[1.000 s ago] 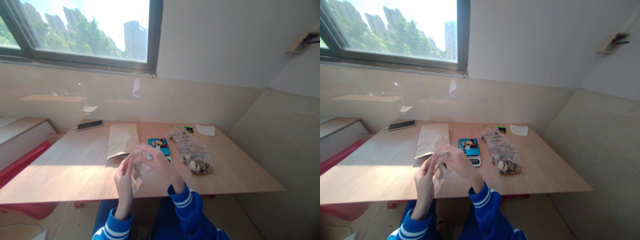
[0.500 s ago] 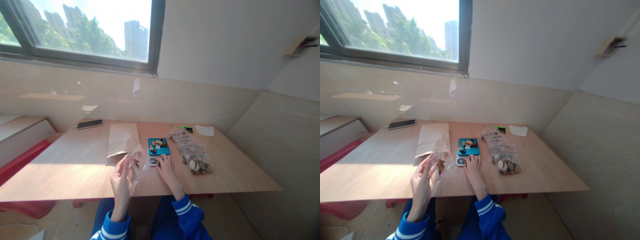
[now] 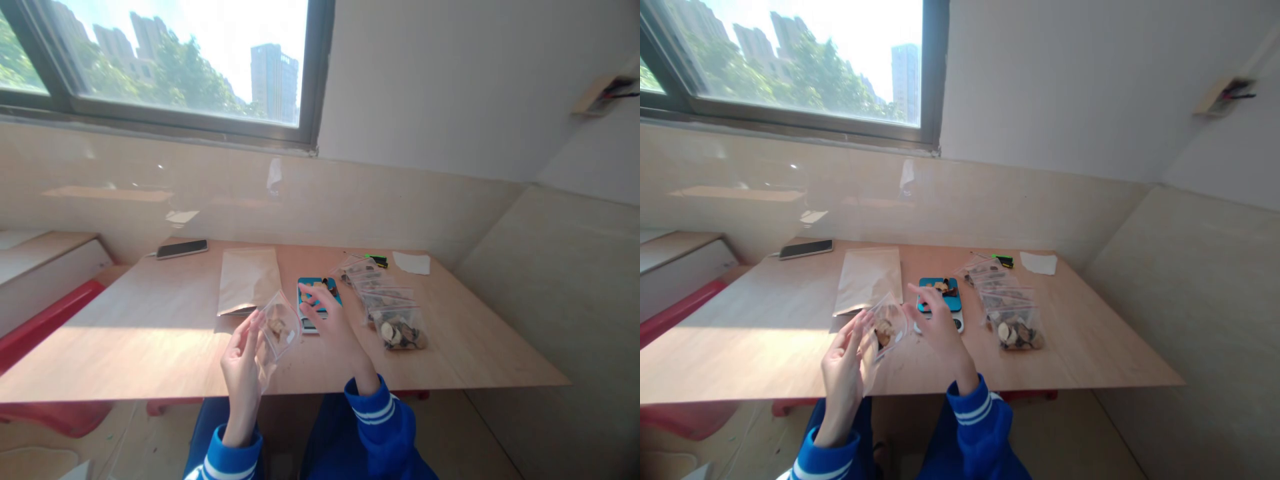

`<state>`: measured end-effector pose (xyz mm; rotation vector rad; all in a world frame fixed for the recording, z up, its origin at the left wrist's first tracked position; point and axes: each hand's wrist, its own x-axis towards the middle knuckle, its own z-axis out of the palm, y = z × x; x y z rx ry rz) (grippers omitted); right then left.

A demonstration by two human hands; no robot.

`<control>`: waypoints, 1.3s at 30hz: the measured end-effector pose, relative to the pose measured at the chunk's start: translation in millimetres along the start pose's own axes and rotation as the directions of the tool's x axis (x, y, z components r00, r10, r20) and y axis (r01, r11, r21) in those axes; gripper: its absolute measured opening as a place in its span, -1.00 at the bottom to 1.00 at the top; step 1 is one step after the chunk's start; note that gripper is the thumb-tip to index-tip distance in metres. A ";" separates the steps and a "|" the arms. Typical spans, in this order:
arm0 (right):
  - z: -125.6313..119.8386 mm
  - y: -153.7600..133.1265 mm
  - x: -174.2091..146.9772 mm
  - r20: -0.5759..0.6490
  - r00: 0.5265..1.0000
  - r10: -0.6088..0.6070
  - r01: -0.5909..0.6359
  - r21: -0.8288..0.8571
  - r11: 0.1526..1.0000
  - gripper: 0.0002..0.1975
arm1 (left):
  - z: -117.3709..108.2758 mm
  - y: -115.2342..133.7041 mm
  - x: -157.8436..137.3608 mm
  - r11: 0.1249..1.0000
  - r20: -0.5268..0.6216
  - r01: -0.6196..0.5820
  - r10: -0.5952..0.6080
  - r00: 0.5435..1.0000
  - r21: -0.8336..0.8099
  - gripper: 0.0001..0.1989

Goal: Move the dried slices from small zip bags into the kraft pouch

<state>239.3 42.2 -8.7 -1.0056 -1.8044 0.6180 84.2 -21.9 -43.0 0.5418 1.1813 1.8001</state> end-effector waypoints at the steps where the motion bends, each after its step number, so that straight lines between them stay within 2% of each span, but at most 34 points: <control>1: 1.8 10.5 5.9 -0.026 0.999 0.037 -0.037 0.017 0.999 -0.63 | -2.3 -0.1 1.1 1.000 -0.004 -0.017 0.017 1.000 -0.001 -0.58; 2: 4.1 23.7 11.9 -0.063 0.995 0.072 -0.072 0.002 0.997 -0.62 | -4.8 -0.2 2.2 0.999 -0.008 -0.036 0.036 0.999 -0.002 -0.59; 4: 10.7 52.7 22.9 -0.077 0.994 0.079 -0.090 -0.160 0.983 -0.63 | -9.3 0.0 4.3 0.998 -0.010 -0.062 0.062 0.998 -0.005 -0.60; 7: 24.1 87.1 32.7 0.025 0.999 0.043 -0.028 -0.420 0.907 -0.64 | -12.8 1.2 5.8 0.998 -0.012 -0.063 0.063 0.998 0.009 -0.60; 9: 32.6 98.7 34.0 0.063 0.997 0.038 -0.004 -0.463 0.886 -0.64 | -13.4 1.8 6.3 0.998 -0.006 -0.058 0.058 0.998 0.019 -0.59; 13: 40.3 105.9 31.0 0.059 0.998 0.031 0.000 -0.475 0.880 -0.72 | -14.8 0.7 8.2 0.996 0.005 -0.087 0.087 0.996 0.032 -0.57; 32: 26.9 110.4 25.7 -0.083 0.994 0.076 -0.103 -0.411 0.906 -0.80 | -10.7 2.9 4.0 0.998 0.031 -0.058 0.057 0.998 0.023 -0.58; 39: 27.1 109.8 23.5 -0.117 0.990 0.075 -0.113 -0.367 0.923 -0.84 | -5.1 5.0 1.2 0.998 0.046 -0.047 0.045 0.998 0.043 -0.52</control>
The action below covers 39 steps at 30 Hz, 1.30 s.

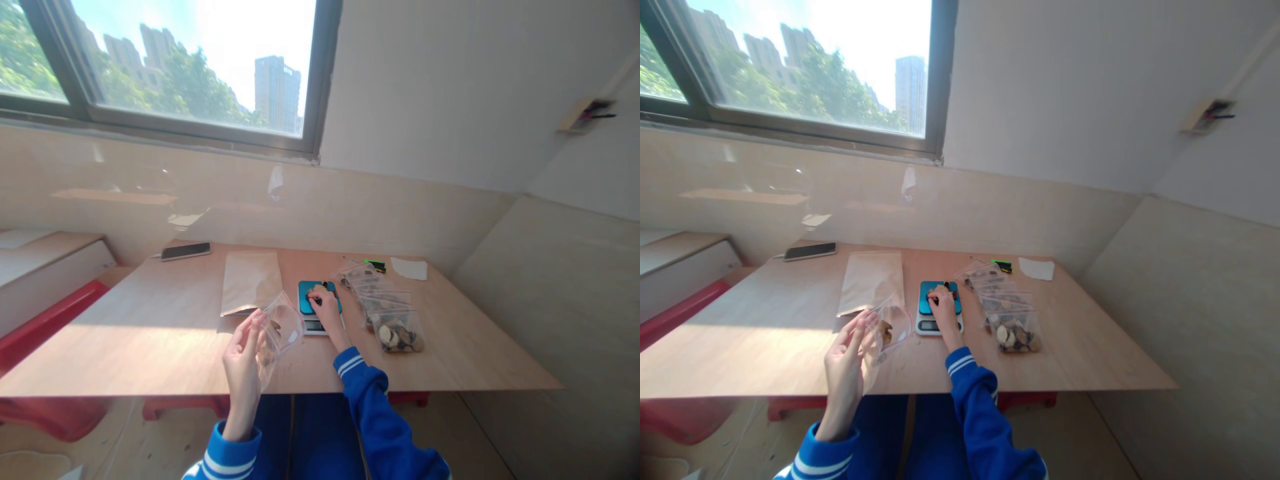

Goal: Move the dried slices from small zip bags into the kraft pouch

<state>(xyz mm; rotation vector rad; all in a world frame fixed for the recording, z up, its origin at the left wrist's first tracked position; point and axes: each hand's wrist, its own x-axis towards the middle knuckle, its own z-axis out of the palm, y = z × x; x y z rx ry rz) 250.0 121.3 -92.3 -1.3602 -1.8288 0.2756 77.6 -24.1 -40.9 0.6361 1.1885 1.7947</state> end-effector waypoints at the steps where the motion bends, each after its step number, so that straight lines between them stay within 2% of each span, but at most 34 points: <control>1: 1.2 0.1 -0.6 -0.006 1.000 0.005 -0.005 0.005 1.000 -0.84 | 0.3 -0.1 -0.2 1.000 0.002 0.003 -0.003 1.000 0.000 -0.52; 14: 6.9 11.3 -5.2 -0.063 0.997 0.034 -0.028 0.090 0.996 -0.85 | -5.7 1.2 0.9 0.999 -0.012 -0.001 0.000 1.000 -0.035 -0.57; 20: 12.5 16.2 -2.1 -0.031 0.998 0.046 -0.041 0.141 0.989 -0.63 | -6.5 0.3 0.1 0.999 -0.017 0.014 -0.015 1.000 -0.047 -0.56; 26: 9.7 19.6 0.9 0.040 0.995 0.092 -0.098 0.193 0.976 -0.67 | -5.7 1.1 -1.4 0.998 -0.015 0.005 -0.006 1.000 -0.056 -0.57; 39: 0.0 12.7 -4.4 0.021 0.972 0.236 -0.222 0.430 0.875 -0.63 | -2.2 -2.9 0.4 0.999 -0.015 0.018 -0.018 1.000 -0.043 -0.57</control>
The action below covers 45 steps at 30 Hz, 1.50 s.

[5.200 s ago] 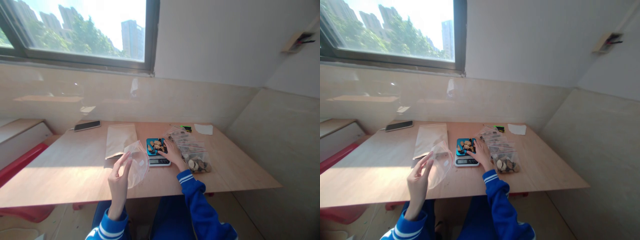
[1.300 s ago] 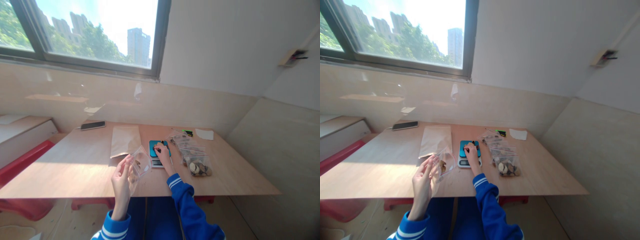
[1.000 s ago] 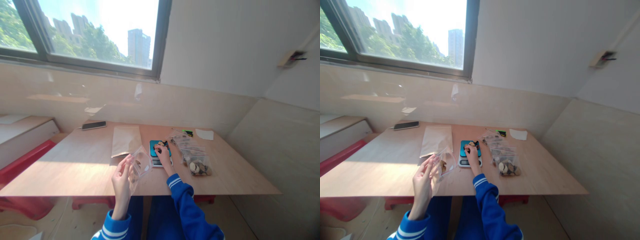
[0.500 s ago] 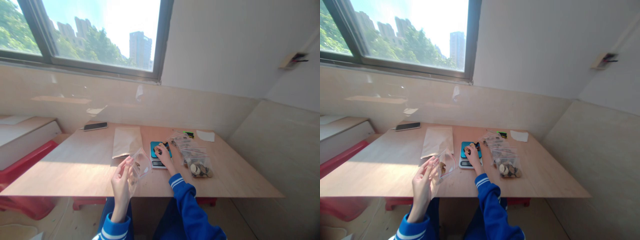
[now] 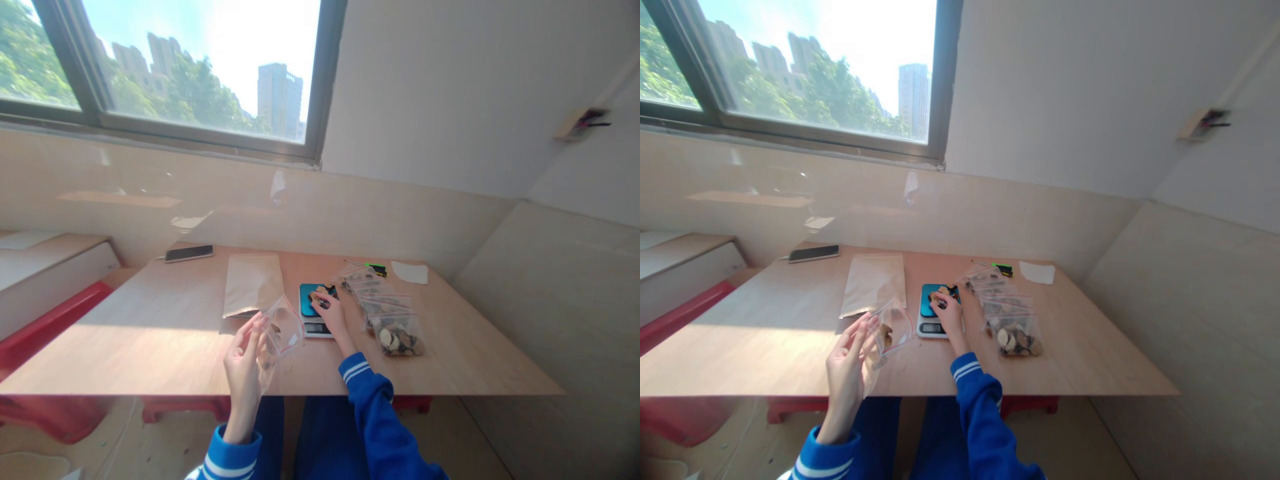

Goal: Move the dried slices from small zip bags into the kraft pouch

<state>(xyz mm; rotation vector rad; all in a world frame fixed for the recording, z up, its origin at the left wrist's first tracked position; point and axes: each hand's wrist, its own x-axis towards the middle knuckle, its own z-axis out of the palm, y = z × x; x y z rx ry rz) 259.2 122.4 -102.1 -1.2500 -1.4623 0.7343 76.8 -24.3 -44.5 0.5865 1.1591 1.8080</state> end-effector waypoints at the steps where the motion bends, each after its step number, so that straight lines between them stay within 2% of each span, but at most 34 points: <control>1: -1.3 -5.7 -0.9 -0.007 1.000 0.009 -0.008 0.027 1.000 -0.62 | 0.1 -0.1 -0.3 1.000 0.003 0.002 -0.002 1.000 0.003 -0.56; 5: -10.5 -51.9 -11.4 0.008 1.000 0.028 -0.029 0.184 0.983 -0.56 | 0.9 1.6 -0.9 1.000 -0.010 0.013 -0.013 1.000 0.009 -0.55; 8: -17.6 -101.9 -26.6 0.150 0.989 0.006 -0.058 0.345 0.937 -0.59 | 1.2 1.9 -0.1 1.000 -0.026 0.008 -0.007 1.000 0.021 -0.55; 10: -17.5 -131.2 -37.8 0.264 0.964 -0.043 -0.043 0.309 0.950 -0.64 | 1.2 1.0 0.1 0.999 -0.037 -0.009 0.010 0.999 0.032 -0.55; 12: -11.5 -151.8 -48.5 0.344 0.933 -0.101 0.022 0.224 0.974 -0.70 | 1.5 -0.1 -1.0 0.999 -0.046 -0.020 0.022 0.999 0.028 -0.56; 16: 6.6 -165.7 -62.7 0.419 0.880 -0.226 0.196 0.114 0.974 -0.78 | 3.0 -0.8 -4.9 0.999 -0.063 -0.042 0.040 0.997 -0.034 -0.57; 18: 9.7 -160.8 -61.8 0.425 0.857 -0.291 0.268 0.113 0.957 -0.80 | 2.9 -1.2 -5.8 0.998 -0.067 -0.041 0.039 0.997 -0.040 -0.57; 19: 8.5 -155.2 -58.1 0.391 0.864 -0.317 0.298 0.109 0.948 -0.81 | 2.5 -1.6 -5.8 0.999 -0.067 -0.034 0.031 0.997 -0.036 -0.58; 22: -4.0 -124.7 -34.7 0.159 0.931 -0.329 0.338 -0.033 0.940 -0.76 | 0.1 -3.4 -4.4 0.999 -0.066 -0.006 0.003 0.998 -0.036 -0.58; 24: -16.1 -96.4 -13.2 0.030 0.957 -0.289 0.287 -0.253 0.924 -0.73 | -1.4 -4.3 -3.1 0.999 -0.065 -0.002 0.000 0.998 -0.038 -0.58; 26: -27.1 -68.4 6.2 0.039 0.981 -0.192 0.188 -0.456 0.870 -0.65 | -2.3 -4.2 -2.1 0.999 -0.063 0.000 -0.002 0.998 -0.035 -0.58; 28: -34.5 -46.7 19.1 0.092 0.988 -0.123 0.153 -0.535 0.831 -0.63 | -3.0 -3.4 -1.3 0.999 -0.057 0.003 -0.005 0.998 -0.039 -0.59; 31: -39.2 -30.4 24.2 0.130 0.985 -0.112 0.165 -0.536 0.828 -0.67 | -4.4 -2.3 0.1 0.998 -0.052 -0.001 -0.002 0.999 -0.056 -0.60; 38: -36.8 -26.8 16.0 0.118 0.978 -0.169 0.206 -0.492 0.846 -0.70 | -6.6 -1.0 2.2 1.000 -0.074 -0.004 0.002 0.997 -0.027 -0.61; 45: -35.6 -13.0 14.4 0.012 0.987 -0.162 0.153 -0.405 0.902 -0.75 | -7.1 0.5 2.4 0.999 -0.064 -0.001 -0.001 0.998 -0.036 -0.62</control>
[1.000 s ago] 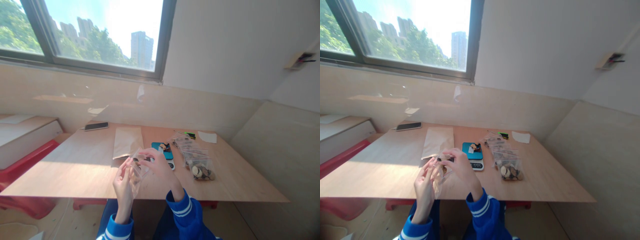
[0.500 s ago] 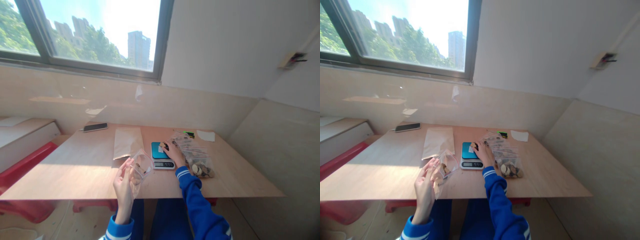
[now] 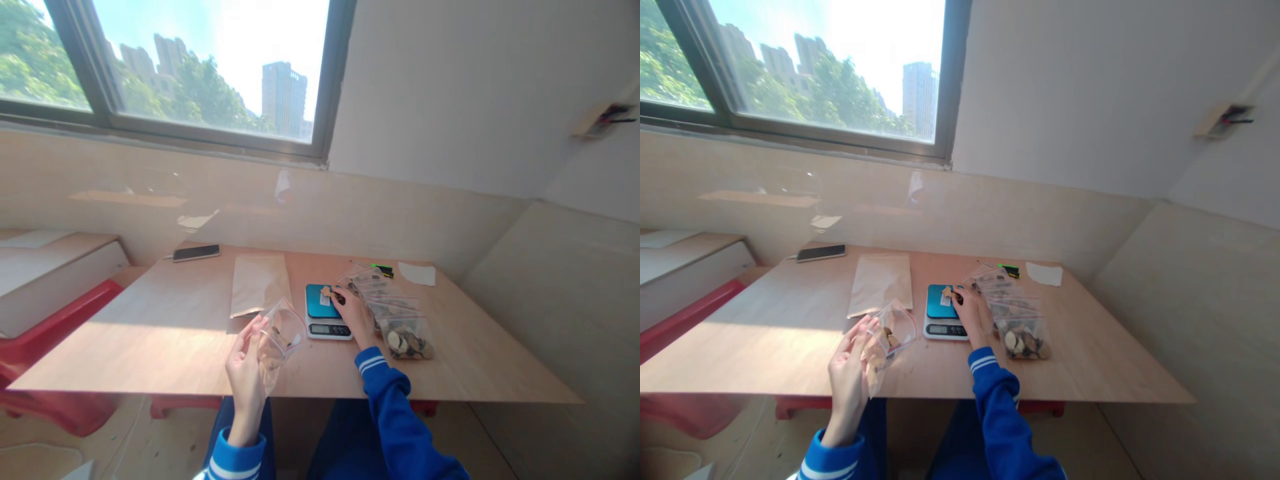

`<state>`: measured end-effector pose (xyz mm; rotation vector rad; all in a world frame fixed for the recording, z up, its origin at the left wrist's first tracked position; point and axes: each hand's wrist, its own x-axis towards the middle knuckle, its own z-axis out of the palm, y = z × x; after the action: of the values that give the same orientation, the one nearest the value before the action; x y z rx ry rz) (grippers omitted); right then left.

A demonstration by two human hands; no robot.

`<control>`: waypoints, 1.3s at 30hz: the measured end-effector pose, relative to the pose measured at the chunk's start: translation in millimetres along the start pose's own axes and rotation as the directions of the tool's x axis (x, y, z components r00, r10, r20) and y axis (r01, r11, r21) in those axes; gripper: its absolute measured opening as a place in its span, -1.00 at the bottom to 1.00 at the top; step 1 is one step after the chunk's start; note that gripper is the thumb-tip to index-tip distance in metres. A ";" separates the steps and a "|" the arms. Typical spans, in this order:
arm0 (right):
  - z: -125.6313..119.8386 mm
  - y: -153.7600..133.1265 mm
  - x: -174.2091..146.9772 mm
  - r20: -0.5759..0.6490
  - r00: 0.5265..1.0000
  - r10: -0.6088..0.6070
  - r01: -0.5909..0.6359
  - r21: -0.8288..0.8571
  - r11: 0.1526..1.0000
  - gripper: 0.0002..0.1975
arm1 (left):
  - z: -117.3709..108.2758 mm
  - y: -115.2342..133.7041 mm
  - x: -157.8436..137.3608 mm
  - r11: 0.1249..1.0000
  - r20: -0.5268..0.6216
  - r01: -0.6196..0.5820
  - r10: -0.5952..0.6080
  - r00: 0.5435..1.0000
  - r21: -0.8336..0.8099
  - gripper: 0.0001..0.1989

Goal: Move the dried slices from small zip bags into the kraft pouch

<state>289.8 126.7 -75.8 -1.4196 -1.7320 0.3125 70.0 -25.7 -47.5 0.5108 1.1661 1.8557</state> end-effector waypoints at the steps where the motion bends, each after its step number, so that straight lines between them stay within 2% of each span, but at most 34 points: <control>1: -1.2 2.5 -0.9 -0.013 1.000 0.011 -0.010 0.022 1.000 -0.74 | -0.7 -0.2 0.5 1.000 -0.005 -0.001 0.001 1.000 -0.001 -0.62; 4: -7.2 6.0 -1.3 -0.038 0.999 0.037 -0.033 0.104 0.994 -0.67 | -2.0 -1.4 2.0 1.000 -0.004 -0.007 0.007 1.000 -0.011 -0.64; 7: -16.2 -5.7 1.3 -0.058 0.997 0.048 -0.036 0.206 0.978 -0.61 | -0.4 -2.3 2.1 1.000 -0.003 -0.008 0.008 1.000 -0.017 -0.65; 10: -30.5 -40.2 0.5 -0.039 0.999 0.031 -0.012 0.413 0.911 -0.58 | 2.9 -3.1 0.8 1.000 -0.001 0.015 -0.015 1.000 0.001 -0.62; 12: -42.4 -72.4 -4.9 0.030 0.998 -0.054 0.032 0.488 0.872 -0.61 | 4.7 -4.1 -0.2 0.999 0.004 0.038 -0.038 0.999 0.020 -0.59; 14: -52.1 -104.5 -13.5 0.141 0.970 -0.196 0.112 0.459 0.881 -0.69 | 6.2 -5.6 -0.8 0.999 0.010 0.048 -0.049 0.999 0.022 -0.56; 16: -55.5 -129.3 -22.6 0.268 0.913 -0.307 0.183 0.403 0.897 -0.77 | 7.6 -7.0 -0.8 0.999 0.007 0.048 -0.048 0.999 0.003 -0.54; 18: -51.0 -143.0 -29.9 0.355 0.867 -0.351 0.217 0.366 0.905 -0.80 | 9.2 -7.7 0.0 0.999 0.000 0.042 -0.042 0.999 -0.015 -0.52; 20: -40.8 -147.3 -35.1 0.385 0.854 -0.350 0.213 0.356 0.910 -0.81 | 10.8 -7.8 1.3 1.000 -0.010 0.029 -0.029 1.000 -0.011 -0.51; 24: -22.1 -147.4 -41.8 0.381 0.863 -0.332 0.154 0.428 0.891 -0.76 | 12.1 -7.1 3.4 1.000 -0.026 0.017 -0.017 1.000 -0.006 -0.54; 28: -15.6 -142.5 -39.4 0.387 0.839 -0.383 0.131 0.538 0.832 -0.65 | 10.9 -6.7 3.0 0.999 -0.020 0.017 -0.018 1.000 -0.049 -0.60; 29: -14.0 -136.8 -35.7 0.365 0.852 -0.375 0.136 0.537 0.833 -0.66 | 10.2 -6.9 2.9 0.998 -0.017 0.018 -0.019 1.000 -0.057 -0.60; 31: -9.2 -117.5 -24.8 0.278 0.921 -0.275 0.146 0.408 0.901 -0.68 | 8.5 -7.5 3.0 0.998 -0.013 0.017 -0.018 1.000 -0.066 -0.61; 33: -2.7 -90.5 -12.4 0.154 0.980 -0.124 0.102 0.144 0.984 -0.71 | 6.6 -8.3 3.6 0.998 -0.016 0.010 -0.011 1.000 -0.068 -0.61; 36: 6.3 -49.9 0.6 0.081 0.997 -0.001 0.006 -0.059 0.998 -0.79 | 4.7 -8.2 4.1 0.998 -0.025 0.011 -0.013 1.000 -0.059 -0.61; 39: 10.2 -25.4 3.6 0.059 0.997 0.049 -0.041 -0.126 0.991 -0.84 | 4.6 -6.3 3.2 0.998 -0.025 0.033 -0.034 0.999 -0.044 -0.62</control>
<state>265.1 124.9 -63.6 -1.5553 -1.7976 0.2796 74.3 -19.3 -51.1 0.4415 1.1415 1.8601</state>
